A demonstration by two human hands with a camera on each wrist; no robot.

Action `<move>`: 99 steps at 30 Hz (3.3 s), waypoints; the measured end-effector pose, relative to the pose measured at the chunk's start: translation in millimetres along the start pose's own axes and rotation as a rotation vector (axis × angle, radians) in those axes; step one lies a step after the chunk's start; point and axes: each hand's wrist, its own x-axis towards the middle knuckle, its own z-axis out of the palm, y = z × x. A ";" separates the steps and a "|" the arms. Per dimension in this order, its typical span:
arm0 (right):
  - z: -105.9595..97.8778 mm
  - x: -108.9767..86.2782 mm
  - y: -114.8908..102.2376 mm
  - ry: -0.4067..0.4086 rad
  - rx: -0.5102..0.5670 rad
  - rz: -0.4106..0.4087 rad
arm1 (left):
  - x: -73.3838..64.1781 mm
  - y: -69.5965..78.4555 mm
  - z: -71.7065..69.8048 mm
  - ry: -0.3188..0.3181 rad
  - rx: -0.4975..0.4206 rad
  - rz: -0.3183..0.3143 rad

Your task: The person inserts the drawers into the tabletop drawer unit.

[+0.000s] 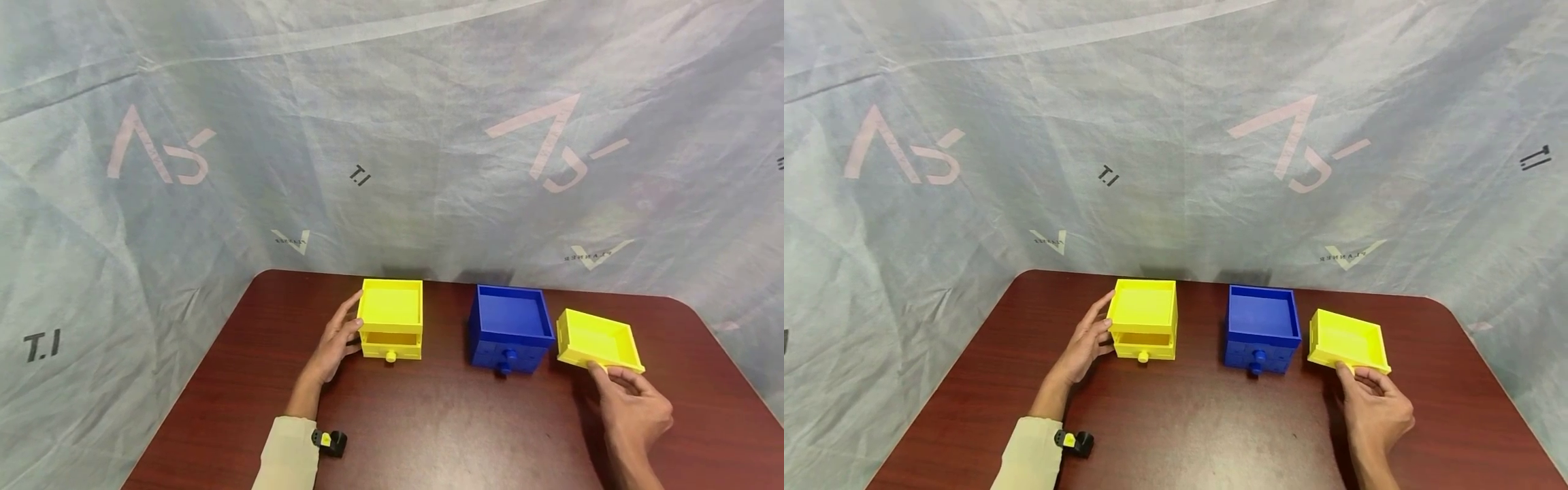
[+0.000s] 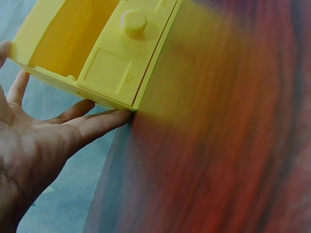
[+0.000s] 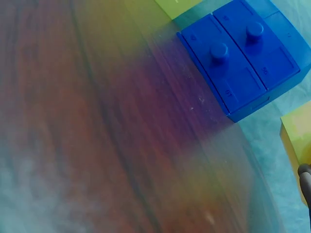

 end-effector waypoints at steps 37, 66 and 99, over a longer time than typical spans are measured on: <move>-19.4 -28.1 -6.7 0.093 0.201 -0.211 | -1.3 3.4 -0.6 -0.007 0.009 0.002; -25.0 -50.5 -8.7 0.156 0.221 -0.178 | 0.1 0.6 0.2 -0.002 -0.008 0.003; -27.0 -81.1 -17.3 0.142 0.138 -0.186 | -3.1 5.2 2.1 0.001 0.000 -0.009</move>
